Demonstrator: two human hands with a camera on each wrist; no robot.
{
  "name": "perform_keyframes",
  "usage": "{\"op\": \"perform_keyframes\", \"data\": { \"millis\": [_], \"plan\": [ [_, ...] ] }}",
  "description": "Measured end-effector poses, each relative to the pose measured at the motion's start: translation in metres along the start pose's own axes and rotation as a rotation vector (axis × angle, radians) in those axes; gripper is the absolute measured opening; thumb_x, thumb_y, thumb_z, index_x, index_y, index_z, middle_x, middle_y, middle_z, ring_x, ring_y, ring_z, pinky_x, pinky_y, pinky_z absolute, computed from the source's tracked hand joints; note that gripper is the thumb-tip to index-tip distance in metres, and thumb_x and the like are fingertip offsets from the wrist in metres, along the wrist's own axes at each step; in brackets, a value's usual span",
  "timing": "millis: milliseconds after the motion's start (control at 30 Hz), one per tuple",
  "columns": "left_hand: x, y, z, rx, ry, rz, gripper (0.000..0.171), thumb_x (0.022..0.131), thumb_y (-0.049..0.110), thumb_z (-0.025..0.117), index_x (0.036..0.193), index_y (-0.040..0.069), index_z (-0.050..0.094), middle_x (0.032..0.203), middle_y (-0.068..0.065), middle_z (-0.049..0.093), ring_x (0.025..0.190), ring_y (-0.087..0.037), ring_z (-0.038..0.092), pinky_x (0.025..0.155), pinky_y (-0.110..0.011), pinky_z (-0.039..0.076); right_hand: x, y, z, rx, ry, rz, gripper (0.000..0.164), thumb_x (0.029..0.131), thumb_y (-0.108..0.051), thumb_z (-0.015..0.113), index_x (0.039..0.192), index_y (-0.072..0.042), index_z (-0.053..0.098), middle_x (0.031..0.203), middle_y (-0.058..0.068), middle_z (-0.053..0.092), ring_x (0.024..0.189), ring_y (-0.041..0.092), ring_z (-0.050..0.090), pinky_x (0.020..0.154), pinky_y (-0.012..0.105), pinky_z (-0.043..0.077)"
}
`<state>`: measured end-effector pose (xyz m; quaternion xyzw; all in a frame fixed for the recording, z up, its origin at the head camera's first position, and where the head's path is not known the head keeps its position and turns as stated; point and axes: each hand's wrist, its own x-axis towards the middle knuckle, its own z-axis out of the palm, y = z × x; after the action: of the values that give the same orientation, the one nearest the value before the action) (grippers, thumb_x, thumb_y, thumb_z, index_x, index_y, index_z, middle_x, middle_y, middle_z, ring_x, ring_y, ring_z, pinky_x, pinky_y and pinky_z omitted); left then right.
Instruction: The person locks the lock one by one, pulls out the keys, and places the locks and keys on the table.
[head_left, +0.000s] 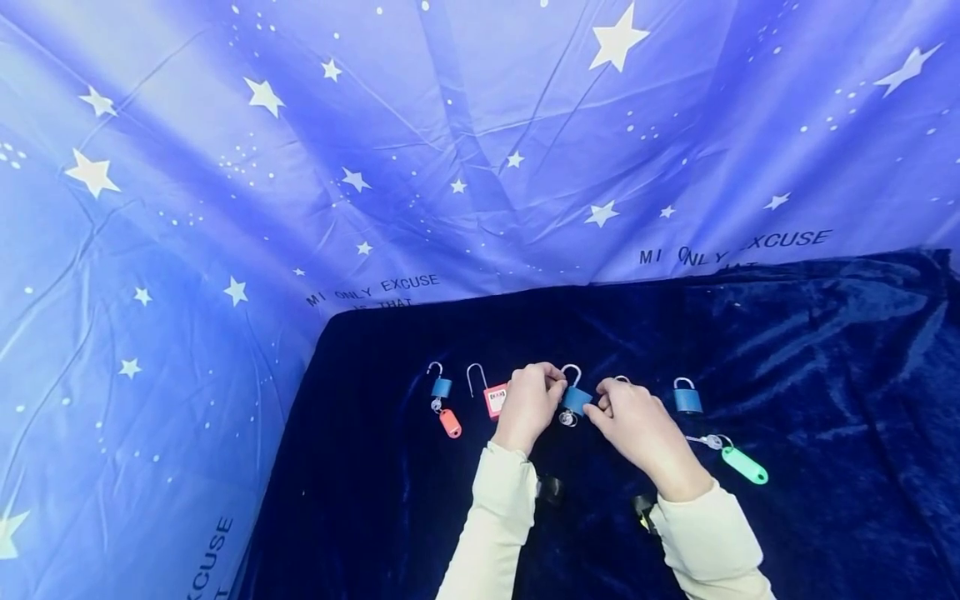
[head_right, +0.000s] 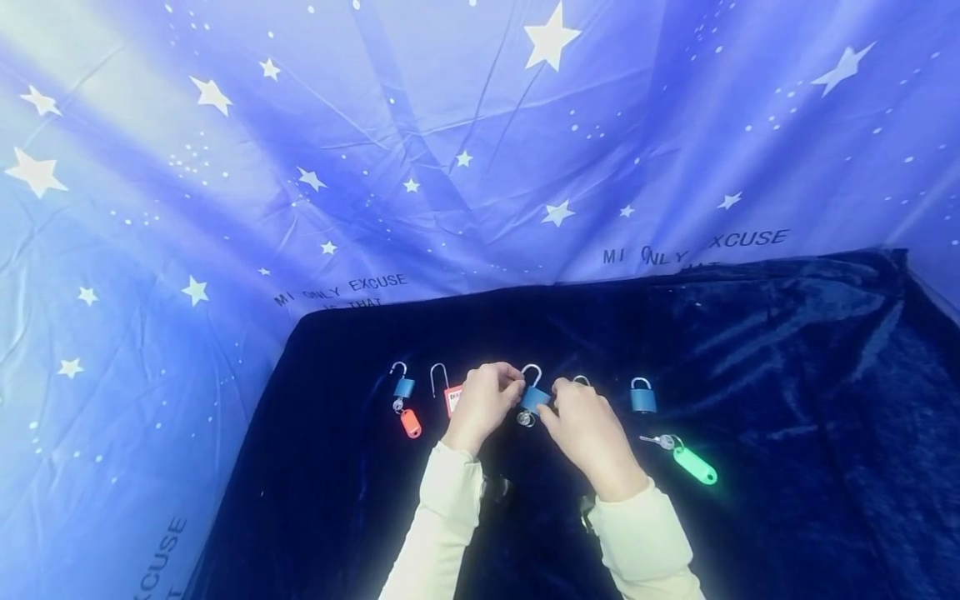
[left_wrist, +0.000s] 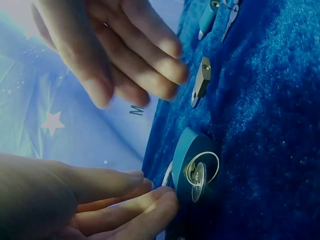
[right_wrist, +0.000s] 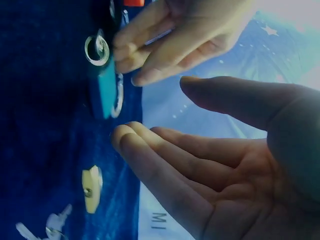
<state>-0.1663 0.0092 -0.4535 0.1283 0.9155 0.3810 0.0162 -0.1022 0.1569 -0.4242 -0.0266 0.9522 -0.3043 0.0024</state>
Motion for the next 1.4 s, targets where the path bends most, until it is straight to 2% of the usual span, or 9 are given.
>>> {"op": "perform_keyframes", "data": {
  "millis": [167, 233, 400, 600, 767, 933, 1133, 1233, 1400],
  "plan": [
    [-0.001, -0.001, -0.002, 0.010, -0.021, -0.003, 0.006, 0.079, 0.015, 0.067, 0.085, 0.011, 0.067, 0.071, 0.010, 0.062, 0.063, 0.002, 0.054, 0.062, -0.016, 0.043, 0.001, 0.000, 0.010, -0.029, -0.049, 0.009, 0.018, 0.083, -0.024, 0.062, 0.086, -0.007, 0.057, 0.072, -0.003, 0.053, 0.065, 0.015, 0.049, 0.059, 0.036, 0.043],
    [-0.002, 0.001, -0.003, 0.027, -0.050, -0.010, 0.007, 0.079, 0.015, 0.067, 0.085, 0.011, 0.066, 0.070, 0.010, 0.063, 0.062, 0.002, 0.054, 0.062, -0.015, 0.042, 0.002, 0.000, 0.014, -0.017, -0.069, 0.018, 0.016, 0.083, -0.023, 0.062, 0.084, -0.009, 0.056, 0.071, -0.003, 0.052, 0.066, 0.014, 0.048, 0.059, 0.034, 0.042],
    [-0.005, 0.007, -0.004, 0.062, -0.094, -0.023, 0.007, 0.076, 0.016, 0.070, 0.081, 0.013, 0.066, 0.066, 0.012, 0.061, 0.058, 0.004, 0.052, 0.060, -0.015, 0.041, 0.005, 0.000, 0.018, 0.023, -0.043, 0.019, 0.014, 0.083, -0.019, 0.062, 0.088, -0.005, 0.060, 0.074, -0.002, 0.058, 0.068, 0.010, 0.053, 0.064, 0.036, 0.046],
    [-0.006, 0.008, 0.000, 0.061, -0.029, -0.022, 0.007, 0.072, 0.017, 0.074, 0.074, 0.016, 0.066, 0.062, 0.013, 0.059, 0.058, 0.004, 0.050, 0.060, -0.015, 0.041, 0.007, 0.004, 0.017, 0.081, -0.019, 0.049, 0.033, 0.082, -0.017, 0.062, 0.105, 0.006, 0.057, 0.084, 0.006, 0.066, 0.079, 0.021, 0.062, 0.076, 0.046, 0.047],
    [-0.007, 0.008, 0.003, 0.050, -0.026, -0.034, 0.013, 0.067, 0.018, 0.077, 0.071, 0.018, 0.065, 0.061, 0.014, 0.057, 0.057, 0.003, 0.049, 0.059, -0.016, 0.040, 0.006, 0.007, 0.018, 0.163, -0.032, 0.120, 0.049, 0.084, -0.020, 0.061, 0.117, 0.014, 0.047, 0.090, 0.011, 0.066, 0.086, 0.025, 0.063, 0.084, 0.048, 0.045],
    [-0.008, 0.007, 0.003, 0.039, -0.022, -0.058, 0.016, 0.064, 0.018, 0.080, 0.069, 0.020, 0.065, 0.061, 0.015, 0.057, 0.057, 0.003, 0.049, 0.060, -0.016, 0.040, 0.007, 0.010, 0.020, 0.206, -0.050, 0.124, 0.049, 0.084, -0.019, 0.061, 0.117, 0.014, 0.047, 0.090, 0.010, 0.066, 0.083, 0.021, 0.064, 0.082, 0.044, 0.046],
    [-0.009, 0.008, 0.002, 0.059, -0.020, -0.047, 0.018, 0.062, 0.019, 0.080, 0.066, 0.022, 0.063, 0.059, 0.017, 0.055, 0.058, 0.002, 0.048, 0.060, -0.017, 0.040, 0.008, 0.011, 0.020, 0.239, -0.072, 0.131, 0.047, 0.084, -0.018, 0.061, 0.116, 0.014, 0.048, 0.090, 0.010, 0.065, 0.083, 0.021, 0.064, 0.081, 0.042, 0.048],
    [-0.009, 0.008, 0.001, 0.056, -0.021, -0.043, 0.019, 0.062, 0.020, 0.080, 0.064, 0.022, 0.062, 0.058, 0.017, 0.055, 0.058, 0.002, 0.048, 0.059, -0.017, 0.039, 0.008, 0.012, 0.020, 0.224, -0.065, 0.129, 0.044, 0.084, -0.019, 0.061, 0.113, 0.011, 0.052, 0.088, 0.007, 0.065, 0.081, 0.019, 0.062, 0.079, 0.042, 0.047],
    [-0.008, 0.007, 0.000, 0.010, -0.023, -0.033, 0.020, 0.062, 0.022, 0.080, 0.064, 0.021, 0.061, 0.059, 0.017, 0.056, 0.058, 0.002, 0.049, 0.059, -0.017, 0.039, 0.010, 0.013, 0.021, 0.262, -0.032, 0.109, 0.036, 0.084, -0.019, 0.061, 0.109, 0.006, 0.056, 0.086, 0.003, 0.065, 0.078, 0.013, 0.062, 0.078, 0.040, 0.048]
  ]
}}
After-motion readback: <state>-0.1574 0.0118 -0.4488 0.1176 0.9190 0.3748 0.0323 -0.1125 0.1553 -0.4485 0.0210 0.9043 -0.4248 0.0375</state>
